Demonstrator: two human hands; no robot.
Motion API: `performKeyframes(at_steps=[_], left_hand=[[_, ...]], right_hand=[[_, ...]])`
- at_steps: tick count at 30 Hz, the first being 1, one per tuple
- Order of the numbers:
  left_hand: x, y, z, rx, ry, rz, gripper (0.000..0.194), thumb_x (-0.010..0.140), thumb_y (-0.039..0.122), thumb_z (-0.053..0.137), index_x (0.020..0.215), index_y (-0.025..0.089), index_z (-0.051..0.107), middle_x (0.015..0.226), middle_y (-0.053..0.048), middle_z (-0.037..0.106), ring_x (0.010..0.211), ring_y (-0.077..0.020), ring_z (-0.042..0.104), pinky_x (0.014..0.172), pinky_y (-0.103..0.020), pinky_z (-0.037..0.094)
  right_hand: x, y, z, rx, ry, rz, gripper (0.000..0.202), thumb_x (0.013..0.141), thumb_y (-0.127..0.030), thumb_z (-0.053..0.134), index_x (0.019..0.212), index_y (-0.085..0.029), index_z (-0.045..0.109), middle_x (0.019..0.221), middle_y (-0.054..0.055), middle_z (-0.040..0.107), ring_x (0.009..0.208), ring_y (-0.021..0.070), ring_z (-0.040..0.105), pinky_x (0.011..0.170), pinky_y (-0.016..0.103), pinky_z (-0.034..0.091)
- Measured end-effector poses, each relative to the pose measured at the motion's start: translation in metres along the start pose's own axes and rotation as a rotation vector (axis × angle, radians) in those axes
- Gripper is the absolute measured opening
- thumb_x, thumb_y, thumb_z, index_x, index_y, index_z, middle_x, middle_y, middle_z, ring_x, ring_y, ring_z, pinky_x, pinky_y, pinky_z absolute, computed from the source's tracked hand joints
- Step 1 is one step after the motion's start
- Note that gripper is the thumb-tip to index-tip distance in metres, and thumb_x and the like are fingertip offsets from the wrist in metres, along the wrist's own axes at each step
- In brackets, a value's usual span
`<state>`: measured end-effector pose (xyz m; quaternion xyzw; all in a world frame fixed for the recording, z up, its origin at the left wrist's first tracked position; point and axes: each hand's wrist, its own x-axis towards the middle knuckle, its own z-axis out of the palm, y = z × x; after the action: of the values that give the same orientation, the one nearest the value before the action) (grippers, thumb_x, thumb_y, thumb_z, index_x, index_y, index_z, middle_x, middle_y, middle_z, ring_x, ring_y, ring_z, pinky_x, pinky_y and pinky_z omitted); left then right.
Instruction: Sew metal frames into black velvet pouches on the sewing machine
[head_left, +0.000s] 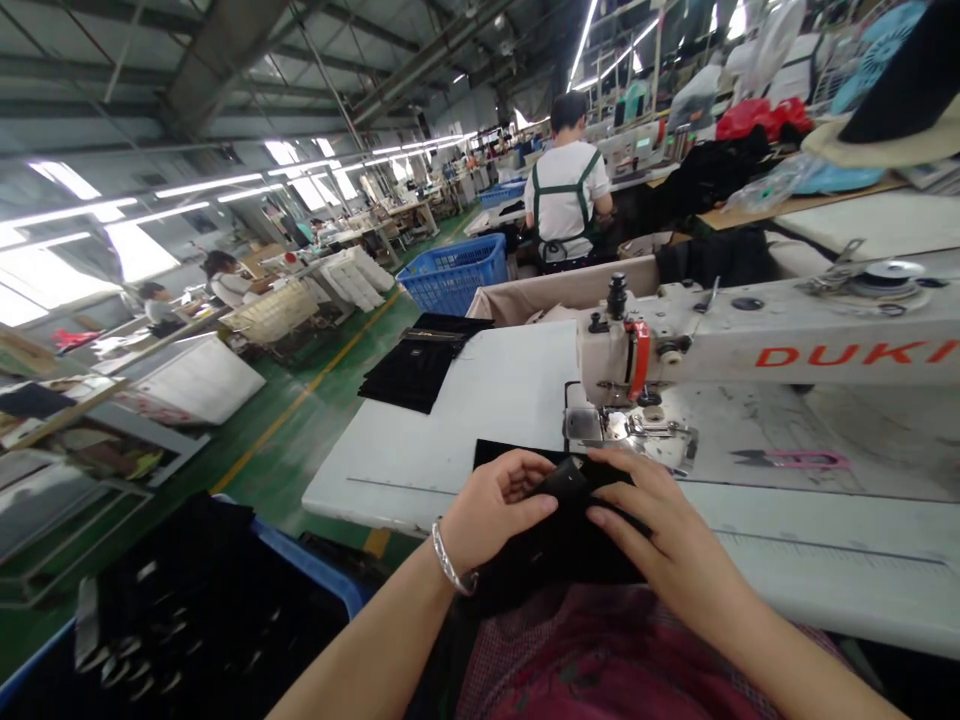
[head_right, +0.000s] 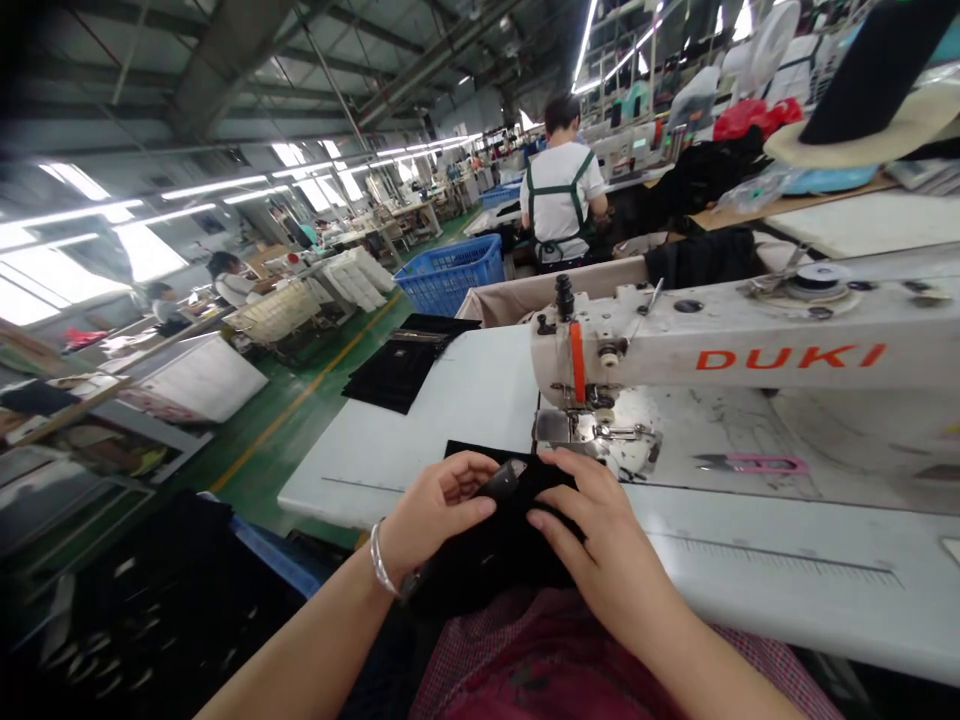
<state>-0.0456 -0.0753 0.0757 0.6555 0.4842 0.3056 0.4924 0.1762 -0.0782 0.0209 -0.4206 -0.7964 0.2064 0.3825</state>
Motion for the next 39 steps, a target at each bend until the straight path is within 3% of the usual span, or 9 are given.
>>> performKeyframes(at_steps=[3,6,10,16,25,30,33,36,39], left_hand=[[-0.014,0.022,-0.002,-0.256,0.044,-0.039,0.031,0.083,0.029,0.068,0.108,0.012,0.063,0.101,-0.008,0.068,0.089,-0.0158,0.063,0.081,-0.025,0.048],[-0.024,0.034,0.002,-0.274,0.126,-0.043,0.026,0.079,0.024,0.071,0.101,0.012,0.065,0.094,-0.007,0.068,0.084,-0.0146,0.061,0.077,-0.023,0.046],[-0.03,0.039,0.01,-0.264,0.181,0.0,0.017,0.079,0.021,0.071,0.093,0.012,0.066,0.085,-0.002,0.063,0.077,-0.0114,0.056,0.071,-0.02,0.044],[-0.034,0.037,0.016,-0.222,0.275,0.048,0.008,0.081,0.02,0.069,0.085,0.013,0.068,0.082,-0.002,0.058,0.077,-0.0109,0.052,0.069,-0.02,0.042],[-0.037,0.031,0.021,-0.275,0.322,0.025,0.012,0.08,0.021,0.071,0.089,0.015,0.068,0.082,-0.001,0.059,0.078,-0.0121,0.053,0.072,-0.021,0.043],[-0.038,0.038,0.02,-0.138,0.355,0.047,0.006,0.079,0.02,0.069,0.082,0.015,0.067,0.079,-0.002,0.058,0.075,-0.0131,0.053,0.07,-0.023,0.042],[-0.038,0.041,0.019,-0.095,0.367,0.054,0.005,0.079,0.02,0.068,0.081,0.016,0.066,0.08,-0.002,0.059,0.076,-0.0138,0.054,0.071,-0.024,0.043],[-0.038,0.04,0.018,-0.133,0.363,0.033,0.005,0.079,0.019,0.069,0.081,0.016,0.065,0.079,-0.001,0.058,0.075,-0.0121,0.054,0.07,-0.022,0.043],[-0.039,0.039,0.014,-0.21,0.319,-0.03,0.011,0.079,0.023,0.071,0.083,0.015,0.065,0.077,0.0,0.058,0.072,-0.0105,0.053,0.066,-0.02,0.042]], right_hand=[[0.007,-0.023,-0.019,0.027,-0.01,-0.072,0.019,0.096,-0.03,0.048,0.105,-0.029,0.065,0.14,0.0,0.048,0.135,0.0238,0.035,0.114,0.052,0.026],[0.009,-0.037,-0.029,0.063,0.007,-0.037,0.014,0.092,-0.031,0.055,0.099,-0.031,0.067,0.12,-0.002,0.063,0.117,0.0213,0.053,0.109,0.049,0.034],[0.007,-0.049,-0.037,0.115,0.044,0.098,0.003,0.085,-0.031,0.065,0.084,-0.031,0.068,0.102,-0.004,0.068,0.095,0.0188,0.063,0.084,0.037,0.051],[0.006,-0.06,-0.046,0.104,0.012,0.154,0.008,0.087,-0.033,0.061,0.084,-0.032,0.068,0.102,-0.007,0.069,0.093,0.0168,0.064,0.082,0.033,0.05],[0.005,-0.062,-0.048,0.093,0.025,0.146,0.009,0.084,-0.033,0.061,0.081,-0.029,0.069,0.094,-0.003,0.071,0.086,0.0183,0.066,0.074,0.032,0.053],[0.003,-0.06,-0.045,0.111,0.031,0.138,0.012,0.084,-0.034,0.061,0.075,-0.026,0.062,0.086,0.0,0.069,0.075,0.0187,0.065,0.064,0.031,0.053],[0.004,-0.059,-0.043,0.112,0.022,0.165,0.007,0.081,-0.033,0.064,0.085,-0.027,0.062,0.083,-0.002,0.067,0.071,0.0171,0.063,0.061,0.03,0.052],[0.007,-0.055,-0.042,0.116,-0.049,0.116,0.014,0.084,-0.031,0.063,0.098,-0.031,0.062,0.089,-0.003,0.066,0.079,0.0163,0.062,0.068,0.029,0.052],[0.01,-0.053,-0.043,0.117,-0.14,0.1,0.005,0.089,-0.031,0.058,0.087,-0.029,0.062,0.087,-0.002,0.063,0.08,0.0163,0.06,0.068,0.029,0.049]])
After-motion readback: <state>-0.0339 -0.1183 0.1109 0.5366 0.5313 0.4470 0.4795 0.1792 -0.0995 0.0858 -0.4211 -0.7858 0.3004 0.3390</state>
